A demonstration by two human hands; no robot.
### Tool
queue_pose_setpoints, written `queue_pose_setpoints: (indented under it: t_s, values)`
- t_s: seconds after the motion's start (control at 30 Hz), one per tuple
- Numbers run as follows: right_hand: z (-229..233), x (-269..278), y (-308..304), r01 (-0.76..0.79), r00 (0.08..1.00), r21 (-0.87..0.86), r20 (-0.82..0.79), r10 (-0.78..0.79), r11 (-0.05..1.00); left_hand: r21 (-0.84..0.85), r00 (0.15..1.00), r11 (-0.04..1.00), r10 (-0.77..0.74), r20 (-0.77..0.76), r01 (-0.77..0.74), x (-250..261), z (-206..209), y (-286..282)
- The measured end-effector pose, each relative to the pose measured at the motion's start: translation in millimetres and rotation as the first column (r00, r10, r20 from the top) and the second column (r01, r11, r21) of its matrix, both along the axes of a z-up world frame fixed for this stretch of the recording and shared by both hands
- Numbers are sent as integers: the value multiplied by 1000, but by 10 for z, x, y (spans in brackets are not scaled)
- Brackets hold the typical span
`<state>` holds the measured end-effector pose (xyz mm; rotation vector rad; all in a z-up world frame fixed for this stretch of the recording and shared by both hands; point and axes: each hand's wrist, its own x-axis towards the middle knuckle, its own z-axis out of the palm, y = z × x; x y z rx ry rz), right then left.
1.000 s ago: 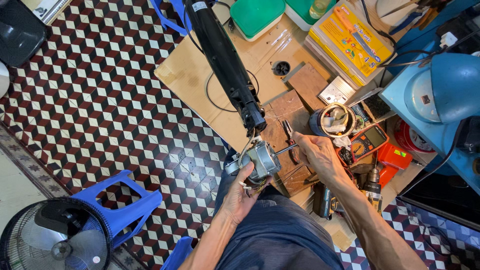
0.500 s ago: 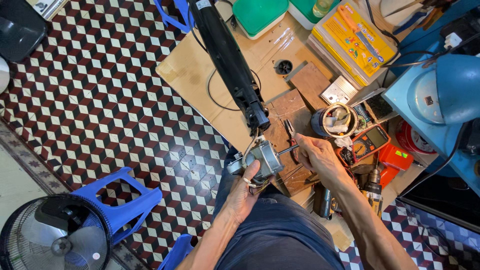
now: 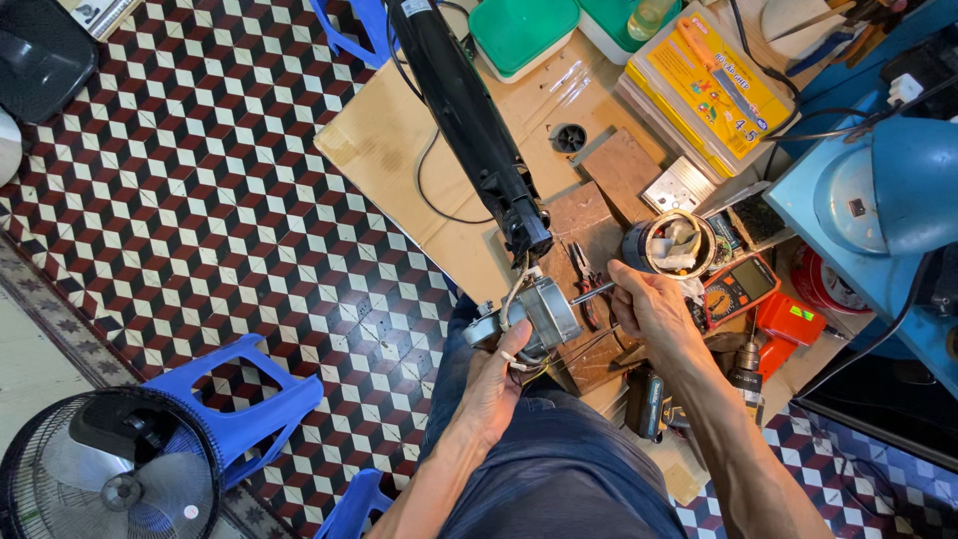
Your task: The person uses a cordless drill to tighten screws on a small electric motor attached to a black cylindrical housing. They repeatedly adjust the motor's position, use pliers to manipulate wires, and inspect the assembly throughout the process.
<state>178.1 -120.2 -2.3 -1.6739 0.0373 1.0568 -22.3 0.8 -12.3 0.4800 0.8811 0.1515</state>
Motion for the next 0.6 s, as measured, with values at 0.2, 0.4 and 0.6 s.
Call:
queue_pose_setpoints:
  t_s: [0.2,0.4,0.6]
  values:
    - [-50,24,2,3,1000,-79,19,-2,997,-6,1000,1000,6,-16,-7,24,-85,-26]
    - [-196,53,-189,125,992,21,2,-125,992,11,998,999,36,57,-37,19,-139,-36]
    - [-560,68,-1625,370,878,-305,422,-224,878,-59,999,998,-18,-35,16,1,-146,-8]
